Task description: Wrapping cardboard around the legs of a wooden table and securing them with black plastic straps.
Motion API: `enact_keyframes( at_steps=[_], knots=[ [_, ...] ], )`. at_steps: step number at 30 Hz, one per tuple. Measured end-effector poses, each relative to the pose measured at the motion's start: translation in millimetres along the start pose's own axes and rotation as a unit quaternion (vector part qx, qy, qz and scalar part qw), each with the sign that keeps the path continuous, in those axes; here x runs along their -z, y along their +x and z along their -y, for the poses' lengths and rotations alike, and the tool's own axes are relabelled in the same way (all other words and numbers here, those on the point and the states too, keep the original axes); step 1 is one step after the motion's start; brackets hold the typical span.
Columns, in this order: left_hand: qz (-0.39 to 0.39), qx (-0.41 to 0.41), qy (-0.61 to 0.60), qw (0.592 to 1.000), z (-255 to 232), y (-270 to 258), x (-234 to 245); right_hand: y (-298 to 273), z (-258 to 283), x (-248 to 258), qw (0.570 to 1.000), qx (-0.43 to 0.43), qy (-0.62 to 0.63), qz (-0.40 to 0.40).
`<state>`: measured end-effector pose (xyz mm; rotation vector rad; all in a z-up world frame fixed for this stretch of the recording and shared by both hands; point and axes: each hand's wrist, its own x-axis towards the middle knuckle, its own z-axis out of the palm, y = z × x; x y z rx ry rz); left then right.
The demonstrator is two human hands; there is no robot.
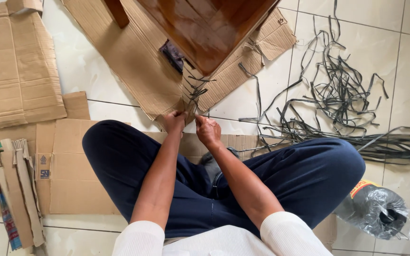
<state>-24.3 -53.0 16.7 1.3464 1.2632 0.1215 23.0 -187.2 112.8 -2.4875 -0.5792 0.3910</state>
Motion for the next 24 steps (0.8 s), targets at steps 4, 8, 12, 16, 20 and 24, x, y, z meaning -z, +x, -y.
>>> enact_keyframes(
  at_steps=[4, 8, 12, 16, 20, 24],
  knots=[
    [0.005, -0.002, -0.069, 0.998, 8.1, 4.6, -3.9, 0.8, 10.8, 3.8, 1.0, 0.008, -0.013, 0.021],
    [0.021, 0.027, -0.065, 0.997, 5.5, 3.5, -1.6, 2.3, 15.4, 4.9, 1.0, 0.002, -0.008, 0.025],
    [0.063, 0.034, -0.126, 0.989, 23.2, 16.6, -10.4, 3.4, 15.1, 4.6, 0.999, 0.024, 0.022, 0.023],
    [0.102, 0.032, -0.146, 0.984, 42.4, 22.1, -21.2, 2.1, 7.9, -4.8, 0.995, 0.062, -0.015, 0.07],
    [0.063, 0.002, -0.122, 0.991, 45.5, 21.9, -26.1, 0.2, 12.6, -4.4, 0.995, 0.037, 0.012, 0.09],
    [0.054, 0.004, -0.124, 0.991, 29.6, 14.9, -17.0, 14.6, 0.1, -7.5, 0.998, -0.017, 0.023, 0.06]
  ],
)
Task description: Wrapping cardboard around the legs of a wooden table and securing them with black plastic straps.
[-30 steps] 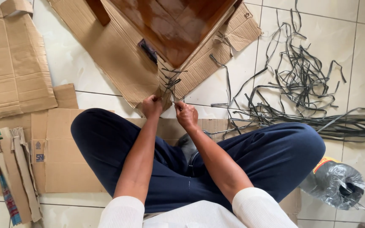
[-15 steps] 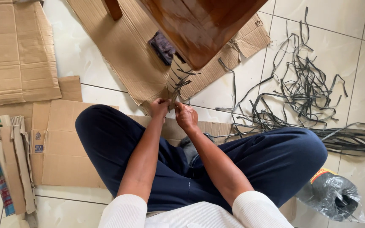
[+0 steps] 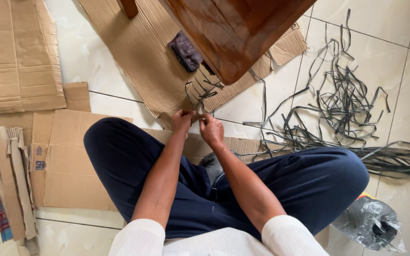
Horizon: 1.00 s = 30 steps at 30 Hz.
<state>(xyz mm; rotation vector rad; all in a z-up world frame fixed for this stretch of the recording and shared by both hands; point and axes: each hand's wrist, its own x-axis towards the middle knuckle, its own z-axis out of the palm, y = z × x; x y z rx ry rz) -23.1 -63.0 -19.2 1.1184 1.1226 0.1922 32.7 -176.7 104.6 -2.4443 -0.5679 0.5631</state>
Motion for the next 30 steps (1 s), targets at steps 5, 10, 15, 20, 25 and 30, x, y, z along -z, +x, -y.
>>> enact_keyframes(
  at_steps=[5, 10, 15, 20, 25, 30],
  knots=[
    [-0.018, -0.014, 0.018, 1.0, 8.1, 5.1, 2.7, 44.7, -35.4, 19.3, 0.997, -0.061, -0.006, -0.048],
    [-0.029, -0.012, 0.047, 0.998, -20.8, -14.1, 2.0, 87.8, -46.8, 50.5, 0.997, 0.027, -0.058, -0.05],
    [0.001, 0.037, 0.045, 0.998, -9.5, -3.6, 4.7, 128.8, -93.1, 24.4, 0.984, 0.035, -0.113, 0.134],
    [0.002, 0.021, 0.03, 0.999, -16.3, -5.5, 4.3, 119.7, -101.4, 8.7, 0.982, 0.042, -0.15, 0.105],
    [-0.016, 0.011, 0.069, 0.997, -29.1, -15.4, 0.1, 54.7, -48.4, 23.6, 0.998, 0.048, -0.002, -0.04],
    [-0.006, -0.019, -0.012, 1.0, 9.8, 6.3, -5.3, 9.7, -16.0, 25.9, 0.995, 0.1, -0.011, -0.019]
  ],
)
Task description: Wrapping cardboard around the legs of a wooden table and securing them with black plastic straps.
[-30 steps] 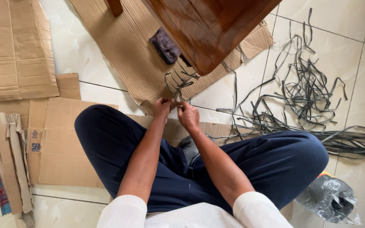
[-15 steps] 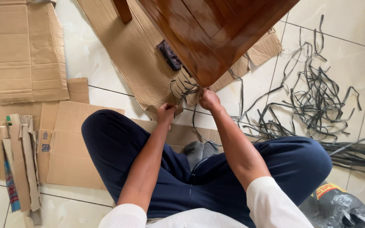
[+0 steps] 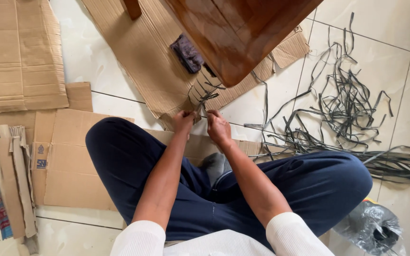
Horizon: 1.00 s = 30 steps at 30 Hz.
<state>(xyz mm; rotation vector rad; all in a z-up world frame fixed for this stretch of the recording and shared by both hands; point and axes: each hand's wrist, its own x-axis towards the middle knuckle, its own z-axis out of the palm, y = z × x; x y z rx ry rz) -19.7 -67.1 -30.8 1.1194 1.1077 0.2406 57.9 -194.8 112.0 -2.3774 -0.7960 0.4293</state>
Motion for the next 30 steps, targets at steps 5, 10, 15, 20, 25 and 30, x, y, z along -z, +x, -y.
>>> enact_keyframes(
  at_steps=[5, 10, 15, 20, 25, 30],
  knots=[
    [-0.013, -0.004, 0.034, 0.999, -17.3, -10.4, -6.6, -11.4, 12.6, -1.1, 0.996, 0.068, 0.011, 0.049],
    [-0.002, -0.01, 0.0, 1.0, -7.5, -4.0, -5.2, -17.6, 18.6, -2.9, 0.993, 0.081, 0.021, 0.087],
    [-0.001, 0.011, 0.007, 1.0, -17.1, -9.0, -3.0, -14.1, 22.8, 2.5, 0.994, 0.054, 0.077, 0.047],
    [-0.035, -0.034, 0.0, 0.999, -36.1, -16.0, -2.6, -8.6, 22.1, 5.0, 0.997, -0.014, 0.071, -0.034],
    [-0.038, -0.038, -0.007, 0.999, -34.6, -16.4, -3.2, -12.6, 21.3, 8.5, 0.996, -0.027, 0.072, -0.047],
    [-0.034, -0.015, 0.097, 0.995, -51.5, -34.5, -1.8, -21.9, 18.9, 6.4, 0.998, 0.015, 0.049, 0.035]
  ],
)
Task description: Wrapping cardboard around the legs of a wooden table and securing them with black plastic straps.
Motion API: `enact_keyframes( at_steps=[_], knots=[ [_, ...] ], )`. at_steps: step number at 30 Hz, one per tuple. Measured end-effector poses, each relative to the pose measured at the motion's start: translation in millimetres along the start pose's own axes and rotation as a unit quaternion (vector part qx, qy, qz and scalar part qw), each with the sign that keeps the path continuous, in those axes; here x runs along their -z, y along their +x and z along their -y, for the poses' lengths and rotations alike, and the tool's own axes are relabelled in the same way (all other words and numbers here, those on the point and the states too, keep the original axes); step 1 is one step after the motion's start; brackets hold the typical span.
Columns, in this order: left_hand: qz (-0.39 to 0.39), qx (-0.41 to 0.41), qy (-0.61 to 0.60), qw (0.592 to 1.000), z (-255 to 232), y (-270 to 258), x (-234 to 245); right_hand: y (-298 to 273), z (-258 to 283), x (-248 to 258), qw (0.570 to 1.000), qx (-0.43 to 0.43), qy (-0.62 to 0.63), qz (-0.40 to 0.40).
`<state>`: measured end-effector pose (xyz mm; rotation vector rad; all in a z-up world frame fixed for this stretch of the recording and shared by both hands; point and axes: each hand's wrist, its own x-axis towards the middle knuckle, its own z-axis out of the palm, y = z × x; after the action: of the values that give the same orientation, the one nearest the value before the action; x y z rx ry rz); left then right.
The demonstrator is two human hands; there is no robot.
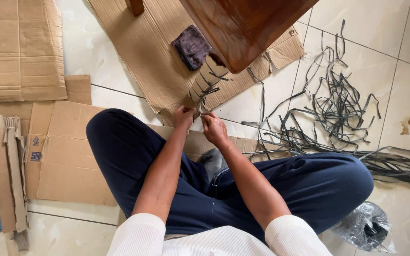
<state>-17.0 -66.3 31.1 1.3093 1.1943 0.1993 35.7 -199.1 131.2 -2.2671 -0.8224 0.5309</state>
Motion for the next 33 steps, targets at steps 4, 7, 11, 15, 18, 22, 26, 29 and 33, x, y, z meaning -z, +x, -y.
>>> enact_keyframes(
  at_steps=[4, 7, 11, 15, 18, 22, 26, 29, 33],
  knots=[
    [0.036, -0.015, -0.043, 0.998, 29.6, 19.7, -8.5, -2.7, -4.9, -5.0, 0.999, 0.049, -0.011, 0.021],
    [0.047, 0.008, -0.056, 0.997, 26.5, 18.8, -6.4, -1.7, -1.3, -2.1, 0.998, 0.063, -0.008, 0.03],
    [0.08, 0.02, -0.099, 0.992, 32.7, 27.3, -9.5, 2.9, 4.6, 0.3, 0.995, 0.09, 0.008, 0.041],
    [0.085, 0.059, -0.115, 0.988, 22.9, 23.4, -7.3, 2.4, 13.7, 7.1, 0.994, 0.08, 0.017, 0.073],
    [0.072, 0.043, -0.084, 0.993, 16.3, 18.0, -4.8, 3.9, 11.2, 6.7, 0.992, 0.095, 0.021, 0.074],
    [0.06, 0.005, -0.085, 0.995, 37.0, 28.9, -9.7, 7.0, 20.3, 11.1, 0.997, 0.053, 0.026, 0.052],
    [0.064, -0.016, -0.075, 0.995, 35.0, 26.4, -7.6, 17.5, 11.1, -0.3, 0.993, -0.089, 0.07, -0.042],
    [0.07, 0.006, -0.085, 0.994, 19.8, 16.0, -1.4, 26.7, -4.4, -14.3, 0.976, -0.133, 0.165, -0.058],
    [0.069, 0.02, -0.089, 0.993, 7.4, 8.1, 2.6, 44.8, -48.1, -47.8, 0.892, -0.242, 0.382, 0.001]
  ],
)
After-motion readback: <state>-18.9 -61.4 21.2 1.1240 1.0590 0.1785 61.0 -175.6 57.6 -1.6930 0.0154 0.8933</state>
